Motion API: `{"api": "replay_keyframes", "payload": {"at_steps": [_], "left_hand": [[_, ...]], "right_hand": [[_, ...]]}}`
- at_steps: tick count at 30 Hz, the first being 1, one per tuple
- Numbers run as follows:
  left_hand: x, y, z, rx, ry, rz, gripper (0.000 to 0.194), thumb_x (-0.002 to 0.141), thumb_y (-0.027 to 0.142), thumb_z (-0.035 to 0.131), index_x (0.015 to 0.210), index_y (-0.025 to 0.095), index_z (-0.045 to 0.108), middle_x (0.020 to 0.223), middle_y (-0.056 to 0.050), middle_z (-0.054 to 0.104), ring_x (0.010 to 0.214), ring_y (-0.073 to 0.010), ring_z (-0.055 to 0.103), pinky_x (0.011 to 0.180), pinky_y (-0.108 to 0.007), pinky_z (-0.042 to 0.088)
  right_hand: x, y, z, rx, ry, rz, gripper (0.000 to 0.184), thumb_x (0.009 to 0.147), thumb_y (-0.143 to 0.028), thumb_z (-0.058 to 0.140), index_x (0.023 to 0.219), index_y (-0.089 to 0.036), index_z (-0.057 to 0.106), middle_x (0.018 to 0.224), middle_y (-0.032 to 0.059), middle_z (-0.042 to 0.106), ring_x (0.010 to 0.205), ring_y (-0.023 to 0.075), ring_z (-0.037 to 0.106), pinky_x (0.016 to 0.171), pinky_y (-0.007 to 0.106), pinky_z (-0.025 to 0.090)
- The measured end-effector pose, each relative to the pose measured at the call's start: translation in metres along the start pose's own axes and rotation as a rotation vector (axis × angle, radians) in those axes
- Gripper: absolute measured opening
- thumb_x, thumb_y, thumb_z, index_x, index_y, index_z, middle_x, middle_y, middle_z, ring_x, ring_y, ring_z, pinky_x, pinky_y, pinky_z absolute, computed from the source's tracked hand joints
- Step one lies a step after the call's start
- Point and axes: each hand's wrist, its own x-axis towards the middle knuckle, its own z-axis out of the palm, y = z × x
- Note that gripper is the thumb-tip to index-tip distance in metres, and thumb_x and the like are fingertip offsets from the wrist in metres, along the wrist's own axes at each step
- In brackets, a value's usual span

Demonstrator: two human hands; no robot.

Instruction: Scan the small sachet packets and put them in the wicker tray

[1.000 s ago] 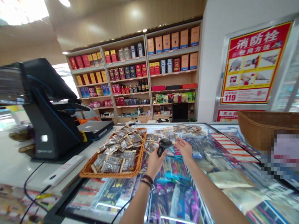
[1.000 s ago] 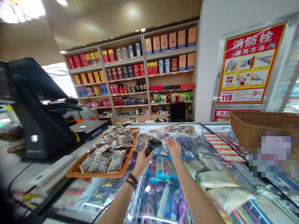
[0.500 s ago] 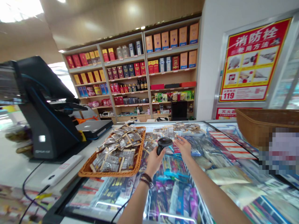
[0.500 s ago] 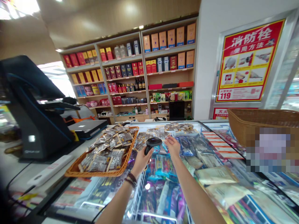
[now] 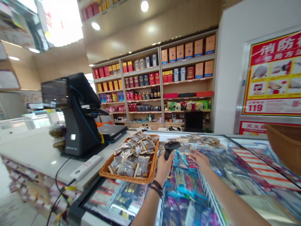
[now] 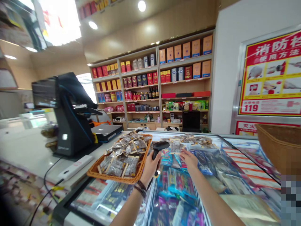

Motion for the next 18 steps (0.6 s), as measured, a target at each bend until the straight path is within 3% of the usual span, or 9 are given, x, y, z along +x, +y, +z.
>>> {"api": "replay_keyframes", "payload": {"at_steps": [3, 6, 12, 18], "left_hand": [[0.005, 0.022, -0.025, -0.029, 0.028, 0.021, 0.060, 0.075, 0.080, 0.064, 0.080, 0.022, 0.049, 0.055, 0.008, 0.046, 0.038, -0.0068, 0.038, 0.040, -0.023, 0.030], [0.008, 0.045, -0.061, 0.003, 0.103, 0.059, 0.061, 0.074, 0.080, 0.066, 0.078, 0.022, 0.050, 0.054, 0.007, 0.048, 0.038, -0.0065, 0.040, 0.039, -0.022, 0.030], [0.005, 0.078, -0.147, 0.143, 0.327, 0.130, 0.058, 0.076, 0.077, 0.066, 0.077, 0.021, 0.051, 0.056, 0.006, 0.051, 0.039, -0.0074, 0.044, 0.040, -0.021, 0.032], [-0.007, 0.081, -0.217, 0.295, 0.518, 0.100, 0.058, 0.076, 0.076, 0.064, 0.083, 0.019, 0.056, 0.058, 0.004, 0.054, 0.042, -0.0097, 0.047, 0.042, -0.023, 0.033]], "right_hand": [[0.012, 0.002, 0.013, 0.049, 0.105, 0.201, 0.029, 0.045, -0.007, 0.087, 0.062, -0.024, 0.069, 0.061, 0.0016, 0.074, 0.056, 0.0247, 0.075, 0.052, 0.029, 0.068], [0.015, -0.001, 0.046, 0.106, 0.079, 0.276, 0.030, 0.050, 0.001, 0.082, 0.062, -0.023, 0.068, 0.063, 0.0000, 0.074, 0.059, 0.0195, 0.076, 0.056, 0.020, 0.066], [-0.010, -0.023, 0.160, 0.171, -0.122, 0.274, 0.033, 0.053, 0.009, 0.080, 0.063, -0.020, 0.068, 0.063, -0.0025, 0.074, 0.059, 0.0131, 0.074, 0.062, 0.014, 0.064], [-0.057, -0.022, 0.270, 0.033, -0.340, 0.229, 0.028, 0.060, 0.006, 0.076, 0.061, -0.021, 0.070, 0.057, -0.0023, 0.072, 0.060, 0.0154, 0.075, 0.065, 0.020, 0.065]]}}
